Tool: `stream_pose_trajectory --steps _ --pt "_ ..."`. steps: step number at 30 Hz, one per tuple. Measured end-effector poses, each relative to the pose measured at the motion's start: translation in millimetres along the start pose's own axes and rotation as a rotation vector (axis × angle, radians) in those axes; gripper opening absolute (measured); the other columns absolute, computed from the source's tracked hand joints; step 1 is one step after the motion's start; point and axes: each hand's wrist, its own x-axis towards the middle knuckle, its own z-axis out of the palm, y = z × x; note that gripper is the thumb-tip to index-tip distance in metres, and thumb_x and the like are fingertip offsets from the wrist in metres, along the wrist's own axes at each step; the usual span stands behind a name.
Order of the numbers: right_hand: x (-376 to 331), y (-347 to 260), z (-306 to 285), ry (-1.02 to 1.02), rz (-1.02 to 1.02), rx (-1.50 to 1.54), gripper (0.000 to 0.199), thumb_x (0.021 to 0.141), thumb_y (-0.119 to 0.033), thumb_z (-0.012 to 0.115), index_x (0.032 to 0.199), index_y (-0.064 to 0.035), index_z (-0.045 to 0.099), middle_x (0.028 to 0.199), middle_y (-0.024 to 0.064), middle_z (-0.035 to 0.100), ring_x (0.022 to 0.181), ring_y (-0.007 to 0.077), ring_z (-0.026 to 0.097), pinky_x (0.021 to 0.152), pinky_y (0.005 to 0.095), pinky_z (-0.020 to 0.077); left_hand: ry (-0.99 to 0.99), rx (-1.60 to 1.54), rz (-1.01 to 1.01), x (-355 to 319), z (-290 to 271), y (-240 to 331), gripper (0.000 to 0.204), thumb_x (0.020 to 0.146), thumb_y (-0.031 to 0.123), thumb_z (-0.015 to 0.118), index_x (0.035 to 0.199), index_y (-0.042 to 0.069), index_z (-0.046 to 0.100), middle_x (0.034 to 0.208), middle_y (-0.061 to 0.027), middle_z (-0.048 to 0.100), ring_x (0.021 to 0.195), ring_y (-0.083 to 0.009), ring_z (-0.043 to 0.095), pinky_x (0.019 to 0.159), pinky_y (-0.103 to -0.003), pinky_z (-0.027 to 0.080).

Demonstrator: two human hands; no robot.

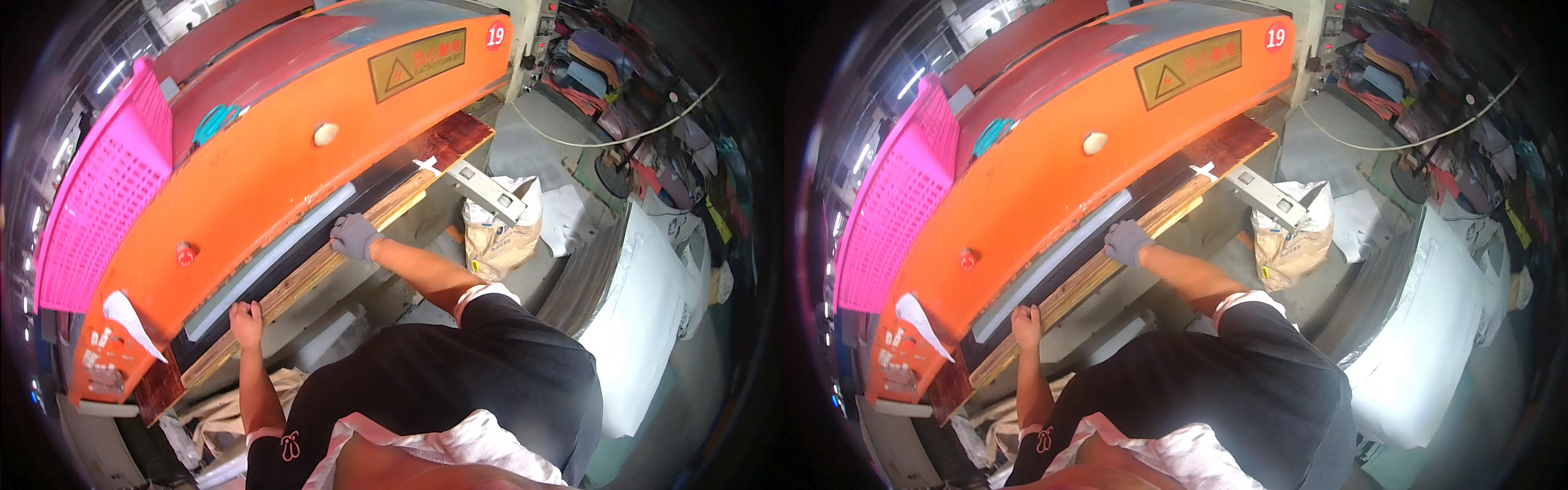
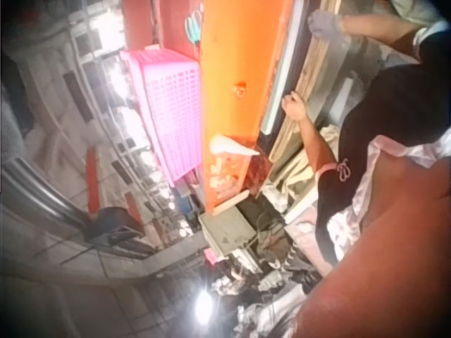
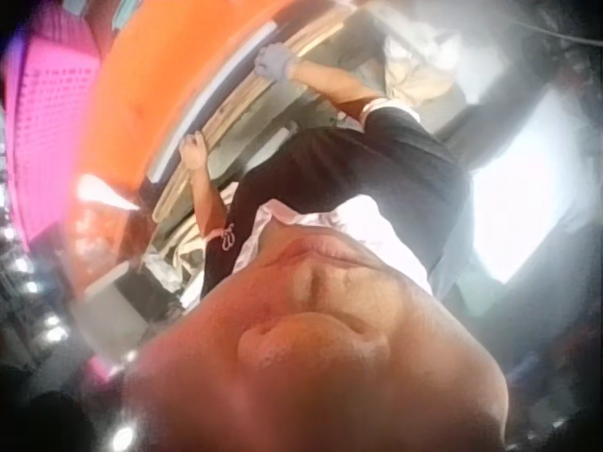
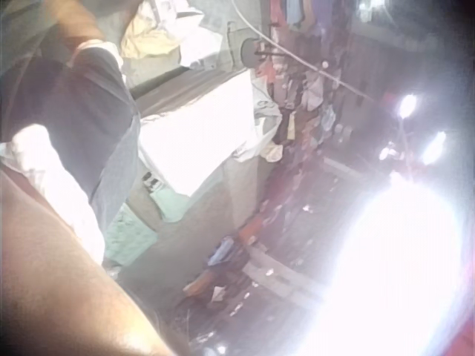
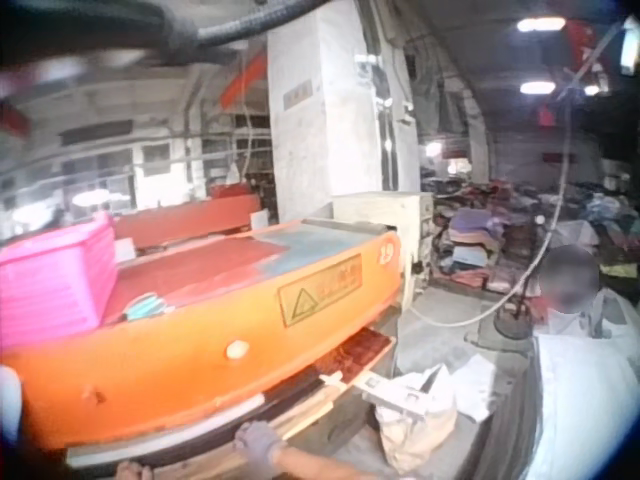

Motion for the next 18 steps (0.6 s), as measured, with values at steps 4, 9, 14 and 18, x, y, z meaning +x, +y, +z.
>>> stream_pose_trajectory --steps 4,9,14,18 --pt "-46.6 -8.8 -3.0 0.174 -0.056 0.089 0.026 0.08 -0.032 0.051 0.069 -0.0119 0.066 0.077 0.0094 0.061 0.077 0.0294 0.058 0.071 0.0427 0.0429 -0.043 0.001 -0.022 -40.8 -21.1 26.2 0.024 0.079 0.021 0.06 0.065 0.003 0.053 0.073 -0.0158 0.053 0.076 -0.0361 0.053 0.071 -0.044 0.043" --pt "-109.9 -32.9 -29.4 0.028 0.095 0.167 0.032 0.081 -0.035 0.055 0.068 -0.0078 0.065 0.074 0.0132 0.062 0.071 0.0306 0.06 0.065 0.0427 0.0452 -0.19 0.017 -0.071 -107.4 -60.9 60.9 0.029 0.078 0.028 0.058 0.063 0.004 0.052 0.071 -0.0118 0.054 0.076 -0.0332 0.056 0.066 -0.043 0.046" --pt "-109.7 -68.6 -54.2 0.341 0.267 0.343 0.046 0.077 -0.042 0.062 0.102 -0.0042 0.059 0.094 0.0159 0.06 0.084 0.0315 0.058 0.075 0.0405 0.0461 -0.27 0.003 -0.088 -176.4 -87.6 94.7 0.028 0.079 0.028 0.06 0.061 0.008 0.05 0.069 -0.0068 0.051 0.072 -0.0277 0.055 0.06 -0.042 0.045" --pt "-96.8 -112.0 -54.3 -0.009 0.352 -0.033 0.077 0.066 -0.052 0.069 0.123 -0.0051 0.047 0.13 0.0224 0.042 0.108 0.0379 0.05 0.09 0.0419 0.0423 -0.256 -0.072 -0.095 -225.8 -106.1 115.6 0.027 0.079 0.028 0.061 0.062 0.009 0.051 0.069 -0.006 0.049 0.07 -0.0273 0.054 0.057 -0.04 0.044"
